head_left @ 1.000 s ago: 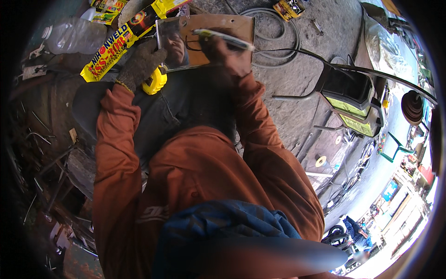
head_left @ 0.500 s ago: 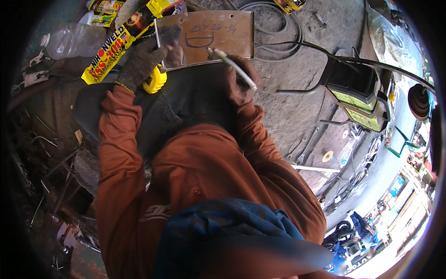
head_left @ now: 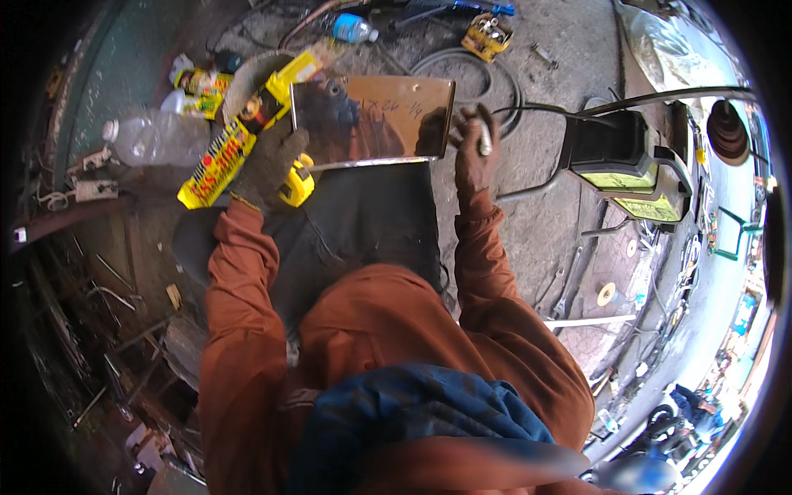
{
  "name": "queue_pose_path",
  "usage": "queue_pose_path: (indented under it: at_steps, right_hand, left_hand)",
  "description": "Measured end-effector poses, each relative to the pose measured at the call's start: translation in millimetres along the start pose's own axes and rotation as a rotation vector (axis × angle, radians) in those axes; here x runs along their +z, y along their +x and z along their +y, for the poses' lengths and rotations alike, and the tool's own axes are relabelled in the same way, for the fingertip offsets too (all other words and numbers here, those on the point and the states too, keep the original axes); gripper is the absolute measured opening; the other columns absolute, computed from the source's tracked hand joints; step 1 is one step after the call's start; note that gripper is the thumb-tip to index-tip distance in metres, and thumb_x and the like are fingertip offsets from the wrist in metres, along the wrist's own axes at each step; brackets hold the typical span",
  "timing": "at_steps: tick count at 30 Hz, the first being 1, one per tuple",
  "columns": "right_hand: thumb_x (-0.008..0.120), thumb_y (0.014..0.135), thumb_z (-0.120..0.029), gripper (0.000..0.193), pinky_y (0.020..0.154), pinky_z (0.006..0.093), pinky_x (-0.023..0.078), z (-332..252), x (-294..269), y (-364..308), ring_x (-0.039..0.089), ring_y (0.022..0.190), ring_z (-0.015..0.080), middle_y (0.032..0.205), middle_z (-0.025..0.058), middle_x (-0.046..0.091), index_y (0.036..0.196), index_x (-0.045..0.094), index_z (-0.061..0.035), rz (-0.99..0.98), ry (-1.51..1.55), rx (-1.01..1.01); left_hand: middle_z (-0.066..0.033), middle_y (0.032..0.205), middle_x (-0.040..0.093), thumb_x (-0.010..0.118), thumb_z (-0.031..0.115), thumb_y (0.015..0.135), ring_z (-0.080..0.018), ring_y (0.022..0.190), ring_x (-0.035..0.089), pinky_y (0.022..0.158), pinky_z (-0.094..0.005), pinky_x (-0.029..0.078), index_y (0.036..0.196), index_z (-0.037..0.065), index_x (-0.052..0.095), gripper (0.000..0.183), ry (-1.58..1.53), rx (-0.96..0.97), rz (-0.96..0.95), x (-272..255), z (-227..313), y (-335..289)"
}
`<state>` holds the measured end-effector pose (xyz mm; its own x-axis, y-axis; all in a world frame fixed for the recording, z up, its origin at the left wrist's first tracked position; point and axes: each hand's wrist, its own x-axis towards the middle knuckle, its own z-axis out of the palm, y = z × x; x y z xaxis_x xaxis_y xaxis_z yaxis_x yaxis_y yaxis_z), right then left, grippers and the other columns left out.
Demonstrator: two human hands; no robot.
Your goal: The person sits on the ground and uses a marker to draw a curved line and write dimensions on a rectangular metal sheet. They hold the sheet steady with one hand while drawing with the other.
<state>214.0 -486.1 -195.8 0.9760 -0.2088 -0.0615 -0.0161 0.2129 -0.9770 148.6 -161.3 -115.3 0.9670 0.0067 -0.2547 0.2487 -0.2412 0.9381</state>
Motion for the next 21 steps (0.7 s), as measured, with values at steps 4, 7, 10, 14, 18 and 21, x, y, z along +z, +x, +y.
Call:
queue_pose_path:
  at_steps: [4,7,10,14,18,21]
  right_hand:
    - [0.062,0.1,-0.016,0.033,0.081,0.0277,0.055,-7,15,25,0.065,0.091,0.0143,0.102,0.0079,0.069,0.127,0.061,0.0036,-0.202,0.116,-0.013]
    - [0.063,0.097,-0.01,0.031,0.077,0.0291,0.056,-16,25,47,0.066,0.084,0.0152,0.098,0.0079,0.07,0.125,0.061,0.0042,-0.17,0.152,0.069]
    - [0.062,0.095,-0.006,0.029,0.069,0.0298,0.055,-22,32,64,0.066,0.078,0.015,0.093,0.008,0.07,0.122,0.064,0.004,-0.156,0.019,-0.041]
    - [0.064,0.094,-0.006,0.028,0.067,0.0295,0.053,-19,23,71,0.065,0.076,0.0134,0.09,0.0063,0.07,0.121,0.066,0.0028,-0.116,-0.179,-0.115]
    - [0.06,0.101,-0.014,0.03,0.073,0.0289,0.055,-12,-8,47,0.067,0.078,0.0148,0.092,0.009,0.072,0.126,0.065,0.0018,-0.048,-0.138,-0.052]
    - [0.054,0.107,-0.025,0.04,0.074,0.0311,0.056,-15,-30,14,0.068,0.081,0.0168,0.094,0.0115,0.071,0.134,0.059,0.0046,0.159,-0.118,-0.118]
  left_hand:
    - [-0.0056,0.098,0.064,0.06,0.029,0.1,-0.0146,0.083,0.064,0.072,-0.0324,0.055,0.119,0.003,0.064,0.032,0.085,0.025,0.006,-7,17,10]
    - [-0.0068,0.101,0.065,0.06,0.03,0.101,-0.0159,0.088,0.064,0.075,-0.0325,0.053,0.119,0.002,0.064,0.033,0.162,0.241,0.08,-11,18,16]
    - [-0.0074,0.107,0.067,0.062,0.03,0.101,-0.0165,0.095,0.063,0.082,-0.0331,0.051,0.12,0.002,0.065,0.034,-0.168,0.108,-0.001,2,11,16]
    - [-0.003,0.109,0.067,0.067,0.025,0.099,-0.0162,0.101,0.062,0.088,-0.0334,0.051,0.123,0.004,0.064,0.031,-0.077,0.128,0.058,37,-4,13]
    - [-0.0017,0.099,0.065,0.067,0.021,0.098,-0.0121,0.087,0.061,0.071,-0.0289,0.051,0.118,0.007,0.065,0.024,-0.239,0.185,-0.027,51,-24,7]
    - [-0.0004,0.089,0.06,0.069,0.02,0.098,-0.0089,0.07,0.057,0.059,-0.0265,0.048,0.114,0.008,0.063,0.02,-0.616,-0.221,-0.083,45,-31,11]
